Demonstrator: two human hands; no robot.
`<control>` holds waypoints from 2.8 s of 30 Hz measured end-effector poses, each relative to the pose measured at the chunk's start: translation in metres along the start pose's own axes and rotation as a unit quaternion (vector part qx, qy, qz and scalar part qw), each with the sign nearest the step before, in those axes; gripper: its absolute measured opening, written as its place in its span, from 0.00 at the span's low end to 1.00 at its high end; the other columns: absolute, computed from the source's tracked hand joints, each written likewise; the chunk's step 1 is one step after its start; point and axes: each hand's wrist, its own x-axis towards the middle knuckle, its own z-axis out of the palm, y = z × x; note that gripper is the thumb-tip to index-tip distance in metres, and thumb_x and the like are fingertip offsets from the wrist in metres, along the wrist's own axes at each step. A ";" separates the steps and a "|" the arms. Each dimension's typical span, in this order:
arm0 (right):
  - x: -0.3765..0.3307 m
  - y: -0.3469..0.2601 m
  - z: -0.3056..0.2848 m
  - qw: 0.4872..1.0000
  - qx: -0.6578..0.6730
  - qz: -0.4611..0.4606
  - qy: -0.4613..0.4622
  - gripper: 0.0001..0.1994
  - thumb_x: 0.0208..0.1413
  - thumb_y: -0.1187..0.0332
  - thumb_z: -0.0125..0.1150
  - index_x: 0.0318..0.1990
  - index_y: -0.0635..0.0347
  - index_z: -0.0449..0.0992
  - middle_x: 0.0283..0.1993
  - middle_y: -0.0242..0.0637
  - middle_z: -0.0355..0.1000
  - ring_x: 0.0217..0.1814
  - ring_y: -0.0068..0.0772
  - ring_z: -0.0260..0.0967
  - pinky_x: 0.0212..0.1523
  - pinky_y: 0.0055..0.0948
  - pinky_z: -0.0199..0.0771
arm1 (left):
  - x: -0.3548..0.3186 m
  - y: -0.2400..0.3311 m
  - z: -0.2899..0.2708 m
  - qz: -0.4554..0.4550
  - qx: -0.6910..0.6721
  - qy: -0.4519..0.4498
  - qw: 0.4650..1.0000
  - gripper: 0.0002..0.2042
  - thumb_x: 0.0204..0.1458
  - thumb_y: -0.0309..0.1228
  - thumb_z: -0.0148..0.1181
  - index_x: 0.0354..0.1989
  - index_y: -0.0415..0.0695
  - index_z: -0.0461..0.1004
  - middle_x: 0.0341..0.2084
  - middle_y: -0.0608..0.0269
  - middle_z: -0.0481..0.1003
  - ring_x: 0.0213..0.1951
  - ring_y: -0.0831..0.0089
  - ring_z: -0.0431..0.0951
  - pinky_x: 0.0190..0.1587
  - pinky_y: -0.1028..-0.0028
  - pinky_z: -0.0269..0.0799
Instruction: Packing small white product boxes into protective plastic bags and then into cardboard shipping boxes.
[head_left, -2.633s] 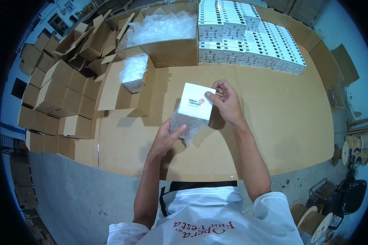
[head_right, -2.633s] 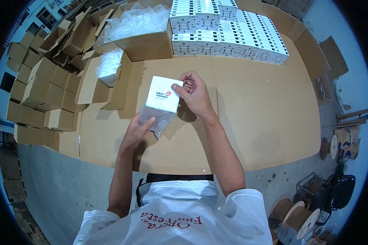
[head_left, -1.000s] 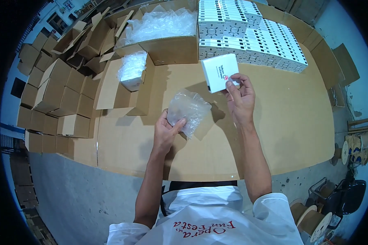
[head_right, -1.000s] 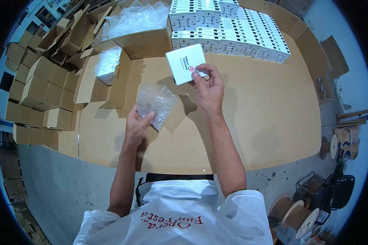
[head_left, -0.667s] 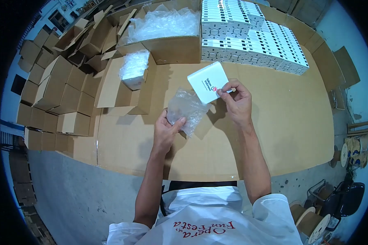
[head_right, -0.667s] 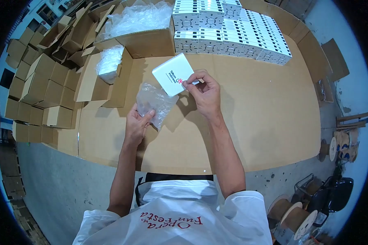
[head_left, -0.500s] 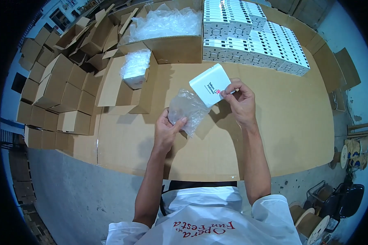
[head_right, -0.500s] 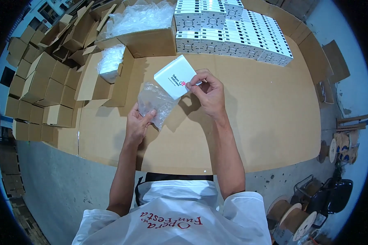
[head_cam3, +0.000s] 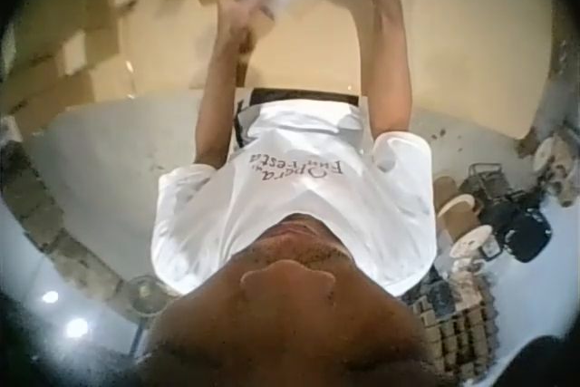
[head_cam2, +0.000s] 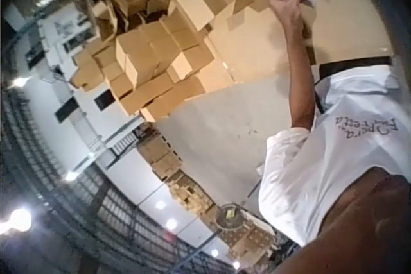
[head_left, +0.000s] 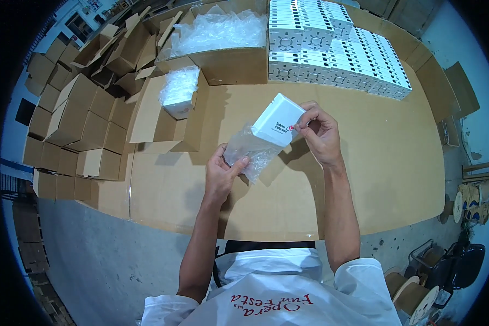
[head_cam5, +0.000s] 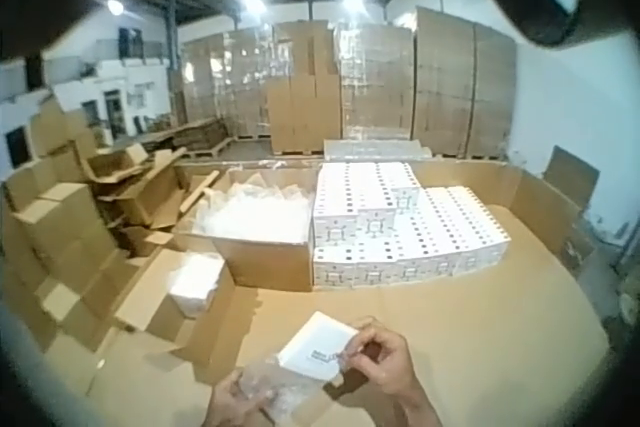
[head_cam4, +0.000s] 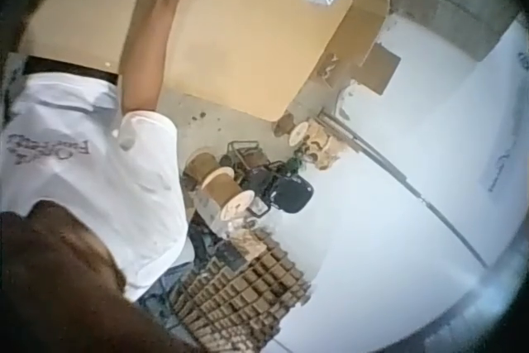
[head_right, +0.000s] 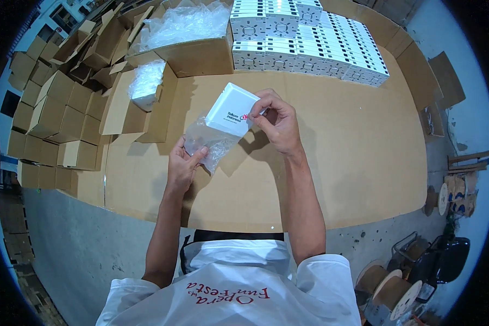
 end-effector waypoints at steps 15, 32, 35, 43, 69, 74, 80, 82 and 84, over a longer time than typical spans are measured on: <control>-0.002 0.009 0.018 0.997 -0.027 0.072 -0.018 0.07 0.56 0.82 0.63 0.41 0.65 0.79 0.42 0.32 0.73 0.41 0.18 0.72 0.40 0.19 0.72 | -0.001 0.011 0.006 -0.026 0.068 -0.032 0.997 0.24 0.54 0.18 0.64 0.60 0.34 0.66 0.51 0.56 0.76 0.52 0.71 0.77 0.56 0.68 0.74; -0.008 -0.004 0.031 0.965 0.046 0.253 0.042 0.18 0.59 0.71 0.67 0.54 0.66 0.71 0.40 0.35 0.77 0.39 0.19 0.72 0.39 0.22 0.72 | 0.018 0.016 0.029 0.013 -0.190 0.026 0.981 0.18 0.62 0.24 0.59 0.59 0.35 0.68 0.51 0.56 0.76 0.53 0.70 0.77 0.56 0.66 0.73; -0.009 0.007 0.037 0.949 0.010 0.316 -0.010 0.16 0.61 0.70 0.65 0.53 0.65 0.70 0.38 0.32 0.78 0.39 0.17 0.72 0.37 0.20 0.71 | 0.024 0.014 0.030 0.030 -0.176 -0.009 0.984 0.19 0.63 0.23 0.56 0.62 0.38 0.65 0.54 0.56 0.74 0.56 0.69 0.75 0.61 0.65 0.71; -0.011 0.011 0.049 0.937 0.214 0.252 0.113 0.07 0.66 0.70 0.59 0.47 0.61 0.72 0.36 0.30 0.77 0.37 0.15 0.71 0.36 0.20 0.71 | 0.035 0.017 0.027 0.060 -0.042 -0.002 0.997 0.18 0.65 0.26 0.54 0.62 0.37 0.65 0.55 0.56 0.73 0.57 0.69 0.74 0.61 0.66 0.70; -0.020 0.037 0.066 0.957 0.112 0.138 0.228 0.02 0.68 0.75 0.53 0.45 0.60 0.69 0.35 0.27 0.70 0.36 0.13 0.65 0.36 0.18 0.66 | 0.022 -0.002 0.034 0.097 -0.262 0.087 0.956 0.15 0.69 0.32 0.48 0.60 0.41 0.65 0.53 0.60 0.70 0.58 0.70 0.70 0.63 0.66 0.66; -0.017 0.037 0.062 0.961 0.105 0.099 0.238 0.03 0.68 0.73 0.53 0.45 0.59 0.69 0.35 0.27 0.70 0.36 0.12 0.64 0.34 0.17 0.65 | 0.021 -0.004 0.027 0.107 -0.185 0.056 0.975 0.15 0.64 0.22 0.54 0.58 0.39 0.66 0.52 0.58 0.72 0.56 0.70 0.73 0.60 0.68 0.72; -0.019 0.032 0.057 0.970 0.071 0.112 0.202 0.02 0.69 0.72 0.53 0.45 0.59 0.68 0.34 0.26 0.69 0.35 0.12 0.63 0.33 0.17 0.64 | 0.025 0.000 0.025 0.123 -0.146 0.086 0.978 0.16 0.61 0.19 0.57 0.57 0.40 0.66 0.49 0.60 0.74 0.53 0.72 0.75 0.59 0.70 0.74; -0.019 0.030 0.056 0.973 0.098 0.117 0.173 0.02 0.69 0.72 0.53 0.45 0.58 0.69 0.38 0.30 0.74 0.39 0.14 0.67 0.39 0.19 0.68 | 0.027 0.003 0.029 0.146 -0.132 0.110 0.974 0.16 0.61 0.19 0.58 0.56 0.40 0.67 0.46 0.61 0.75 0.50 0.75 0.76 0.55 0.73 0.74; -0.015 0.023 0.058 0.976 0.100 0.101 0.167 0.03 0.68 0.72 0.53 0.45 0.59 0.69 0.43 0.34 0.75 0.43 0.18 0.69 0.45 0.21 0.69 | 0.028 0.008 0.031 0.167 -0.119 0.134 0.970 0.16 0.60 0.20 0.59 0.55 0.39 0.67 0.43 0.62 0.75 0.47 0.77 0.76 0.52 0.77 0.74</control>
